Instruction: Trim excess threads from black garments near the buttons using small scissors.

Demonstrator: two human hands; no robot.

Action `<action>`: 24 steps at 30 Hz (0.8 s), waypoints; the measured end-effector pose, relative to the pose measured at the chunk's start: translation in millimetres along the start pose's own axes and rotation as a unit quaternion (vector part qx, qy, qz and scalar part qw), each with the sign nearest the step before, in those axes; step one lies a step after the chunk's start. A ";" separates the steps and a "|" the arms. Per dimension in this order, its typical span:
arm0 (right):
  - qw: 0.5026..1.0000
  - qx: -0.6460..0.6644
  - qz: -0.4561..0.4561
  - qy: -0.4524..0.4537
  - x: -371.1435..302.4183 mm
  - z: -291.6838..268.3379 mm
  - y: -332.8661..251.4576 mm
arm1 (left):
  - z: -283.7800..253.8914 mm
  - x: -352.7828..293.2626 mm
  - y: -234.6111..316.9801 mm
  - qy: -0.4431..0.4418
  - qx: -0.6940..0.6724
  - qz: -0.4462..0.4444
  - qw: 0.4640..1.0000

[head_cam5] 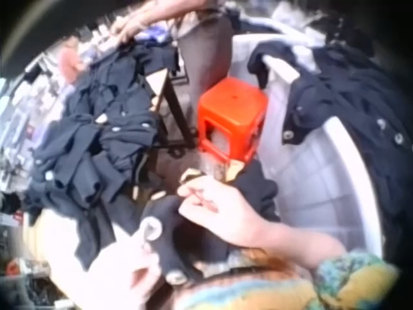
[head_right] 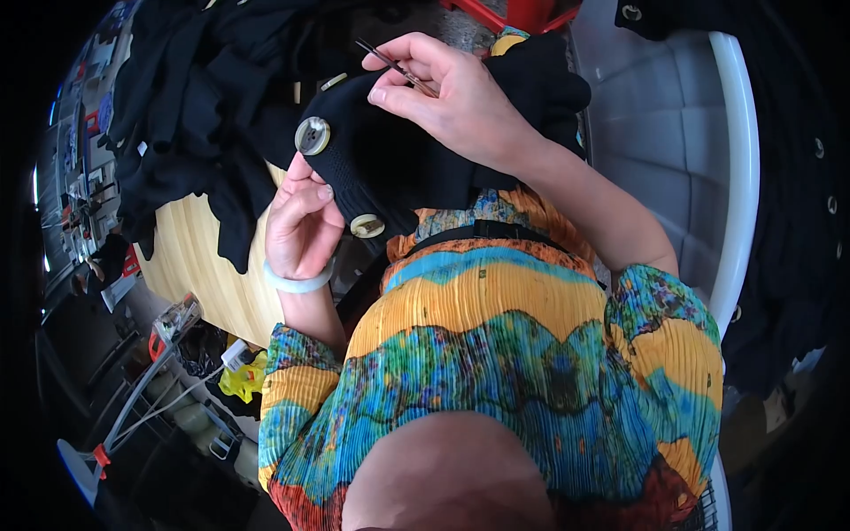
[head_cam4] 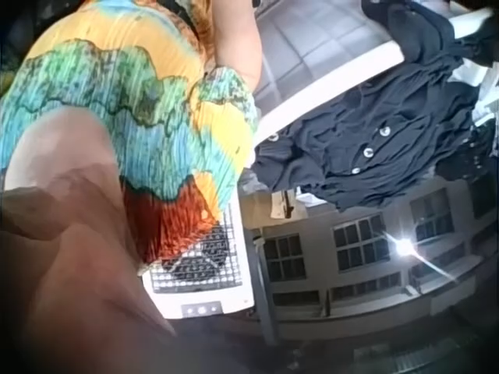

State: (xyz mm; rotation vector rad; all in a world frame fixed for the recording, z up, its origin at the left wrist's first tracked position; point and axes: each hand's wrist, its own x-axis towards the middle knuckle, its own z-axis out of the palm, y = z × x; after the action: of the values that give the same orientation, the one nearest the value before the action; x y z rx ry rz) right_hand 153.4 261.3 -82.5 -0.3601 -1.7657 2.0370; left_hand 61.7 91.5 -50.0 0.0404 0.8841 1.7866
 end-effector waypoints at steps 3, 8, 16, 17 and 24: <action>0.999 0.036 0.013 -0.025 -3.7 4.7 -5.8 | -4.2 -1.1 1.7 0.017 0.003 0.009 1.000; 0.994 0.046 -0.046 -0.086 -5.7 16.8 -13.4 | -9.6 -4.9 1.5 -0.008 -0.043 0.022 0.999; 0.990 0.017 -0.075 -0.121 -5.2 31.9 -2.6 | -17.8 -6.8 -3.2 -0.005 0.045 0.043 0.998; 0.987 -0.050 -0.094 -0.117 -4.4 30.5 -5.8 | -18.1 -7.0 -3.7 -0.004 0.046 0.041 0.998; 0.953 -0.170 -0.234 -0.093 1.1 28.2 -8.4 | -26.9 -7.1 -8.5 -0.064 -0.015 0.014 0.998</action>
State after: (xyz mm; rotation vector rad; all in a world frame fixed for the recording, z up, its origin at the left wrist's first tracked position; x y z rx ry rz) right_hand 140.8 238.0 -69.6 0.1551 -2.0785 1.4760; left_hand 59.9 72.2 -71.6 0.1458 0.7678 1.8023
